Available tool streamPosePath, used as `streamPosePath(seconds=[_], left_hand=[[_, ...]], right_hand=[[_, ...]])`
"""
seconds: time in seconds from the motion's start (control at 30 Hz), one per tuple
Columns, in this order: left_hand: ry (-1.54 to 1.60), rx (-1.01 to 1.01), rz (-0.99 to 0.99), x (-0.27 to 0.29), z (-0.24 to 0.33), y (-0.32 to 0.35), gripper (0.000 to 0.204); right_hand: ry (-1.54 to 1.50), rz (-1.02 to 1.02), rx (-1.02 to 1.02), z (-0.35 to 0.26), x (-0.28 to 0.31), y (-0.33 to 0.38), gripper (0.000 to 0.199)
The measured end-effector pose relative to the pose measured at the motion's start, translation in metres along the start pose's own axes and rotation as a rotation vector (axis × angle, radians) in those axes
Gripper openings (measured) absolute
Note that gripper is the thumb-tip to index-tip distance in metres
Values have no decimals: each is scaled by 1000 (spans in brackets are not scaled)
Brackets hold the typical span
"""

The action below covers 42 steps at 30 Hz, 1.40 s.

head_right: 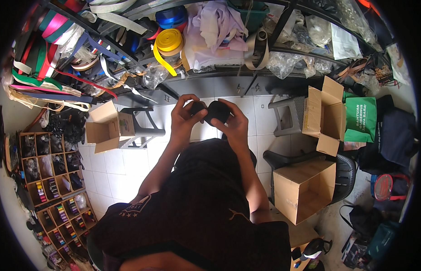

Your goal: The person handles various rolls of fabric tape and ribbon in a storage area. They pick up a black roll, unroll a section to inspect it, and then place it back on the shelf. They repeat this process with a yellow roll and a beige roll, examining each one before returning them to the rack.

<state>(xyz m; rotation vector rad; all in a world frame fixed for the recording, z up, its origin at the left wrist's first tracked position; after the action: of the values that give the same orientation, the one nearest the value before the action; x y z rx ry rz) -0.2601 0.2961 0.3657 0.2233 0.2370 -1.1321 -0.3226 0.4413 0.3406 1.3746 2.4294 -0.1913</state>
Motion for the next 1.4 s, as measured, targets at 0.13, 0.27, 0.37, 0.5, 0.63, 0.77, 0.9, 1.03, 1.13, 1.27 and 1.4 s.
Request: streamPosePath(seconds=[0.13,0.27,0.37,0.5,0.63,0.77,0.9,1.03,1.13,1.27,1.4], left_hand=[[21,21,-69,0,-1,-5,35],[-6,101,-112,0,-2,-6,33],[-30,113,-137,-2,-1,-5,31],[-32,49,-159,-1,-8,-5,27],[-32,2,-136,-8,-3,-2,28],[-48,-43,-126,-6,1,-2,33],[-77,-65,-174,-5,10,-2,39],[-67,-85,-261,-5,21,0,37],[-128,-65,-329,-5,29,5,34],[-124,-107,-339,-6,42,9,34],[-184,-161,-317,-5,42,10,33]], right_hand=[[-132,-27,-34,11,10,-1,60],[-289,-79,-107,15,9,0,58],[-406,-88,-125,6,0,1,57],[-463,-88,-153,4,-4,0,59],[-68,-52,-61,-1,-4,0,66],[-45,-16,52,-1,6,-3,69],[-101,-47,84,1,9,-2,68],[-146,-156,99,-9,2,-4,70],[-163,-203,88,-10,2,-3,72],[-173,-217,157,-15,0,-3,73],[-159,-204,131,-20,-6,-1,76]])
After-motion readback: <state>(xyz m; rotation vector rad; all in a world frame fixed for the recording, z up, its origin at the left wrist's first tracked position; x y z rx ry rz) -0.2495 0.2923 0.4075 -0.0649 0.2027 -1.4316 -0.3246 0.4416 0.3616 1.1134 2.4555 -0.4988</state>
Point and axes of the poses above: each hand's wrist, its own y-axis away from the middle knuckle, its own x-axis out of the back of the hand, z = x × y, the point moved 6 cm from there along -y, towards the middle knuckle, and after that the axes turned 3 degrees about -x, right-handed, at the moved point
